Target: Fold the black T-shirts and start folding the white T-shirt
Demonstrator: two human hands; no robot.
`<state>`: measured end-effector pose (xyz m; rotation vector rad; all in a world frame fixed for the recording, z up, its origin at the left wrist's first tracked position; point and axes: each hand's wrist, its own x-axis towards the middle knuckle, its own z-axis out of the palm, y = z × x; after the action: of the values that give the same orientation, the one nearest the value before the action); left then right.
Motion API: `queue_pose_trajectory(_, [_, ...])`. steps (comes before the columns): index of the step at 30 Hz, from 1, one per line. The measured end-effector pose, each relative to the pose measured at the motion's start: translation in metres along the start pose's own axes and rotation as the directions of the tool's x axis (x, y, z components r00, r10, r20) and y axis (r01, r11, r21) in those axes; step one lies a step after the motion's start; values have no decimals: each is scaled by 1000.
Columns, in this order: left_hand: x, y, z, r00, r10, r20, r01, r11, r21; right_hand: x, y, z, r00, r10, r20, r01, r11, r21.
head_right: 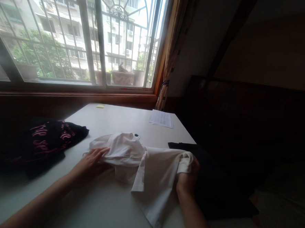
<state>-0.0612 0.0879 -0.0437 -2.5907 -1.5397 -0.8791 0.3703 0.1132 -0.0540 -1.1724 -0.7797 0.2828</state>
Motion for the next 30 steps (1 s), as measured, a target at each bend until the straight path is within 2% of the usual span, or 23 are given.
queue_pose_trajectory(3, [0,-3,0,992,-93,80,91,996,20,1,-19,0,996,-29,-84,41,987,155])
queue_pose_trajectory(5, [1,-3,-5,984,-145,102,144,989,14,-3,-32,-3,985,-166,-54,172,978,120])
queue_pose_trajectory(7, [3,-2,-9,978,-186,97,187,982,-5,-14,-44,-6,926,-371,72,373,928,-15])
queue_pose_trajectory(8, [4,-1,-11,975,-202,91,204,979,-13,-22,-49,-6,867,-458,197,478,876,-67])
queue_pose_trajectory(9, [4,-1,-12,972,-216,87,219,976,-20,-31,-54,-5,783,-512,352,571,817,-81])
queue_pose_trajectory(10, [5,-1,-13,970,-229,81,232,972,-24,-40,-58,-2,679,-526,512,637,769,-54])
queue_pose_trajectory(12, [6,-1,-16,967,-250,57,251,967,-27,-60,-66,6,436,-471,767,682,729,59])
queue_pose_trajectory(14, [6,-1,-20,964,-264,9,264,964,-32,-78,-71,15,186,-376,908,685,712,155])
queue_pose_trajectory(15, [6,-2,-22,962,-271,-19,271,962,-35,-85,-73,19,83,-327,941,687,703,184])
queue_pose_trajectory(16, [6,-2,-25,959,-280,-49,278,960,-37,-90,-73,22,6,-281,960,692,694,199])
queue_pose_trajectory(17, [6,-2,-29,954,-289,-78,287,957,-38,-94,-73,24,-40,-240,970,701,685,199])
queue_pose_trajectory(18, [6,-3,-32,948,-301,-106,298,954,-41,-97,-71,25,-56,-207,977,711,678,184])
queue_pose_trajectory(19, [6,-4,-35,939,-314,-137,311,949,-47,-97,-69,25,-45,-181,982,725,671,157])
queue_pose_trajectory(22, [7,-10,-45,901,-369,-229,355,929,-100,-89,-62,21,36,-182,983,769,633,89])
queue_pose_trajectory(24, [7,-15,-51,866,-408,-288,379,912,-154,-77,-58,15,132,-257,958,789,612,55])
queue_pose_trajectory(27, [7,-23,-60,814,-444,-374,398,896,-198,-56,-58,5,314,-398,862,814,580,-29])
queue_pose_trajectory(28, [7,-25,-63,803,-442,-401,396,897,-195,-49,-59,2,357,-443,823,825,562,-56])
queue_pose_trajectory(30, [6,-27,-67,795,-407,-450,381,912,-152,-39,-62,-4,408,-521,750,844,527,-93])
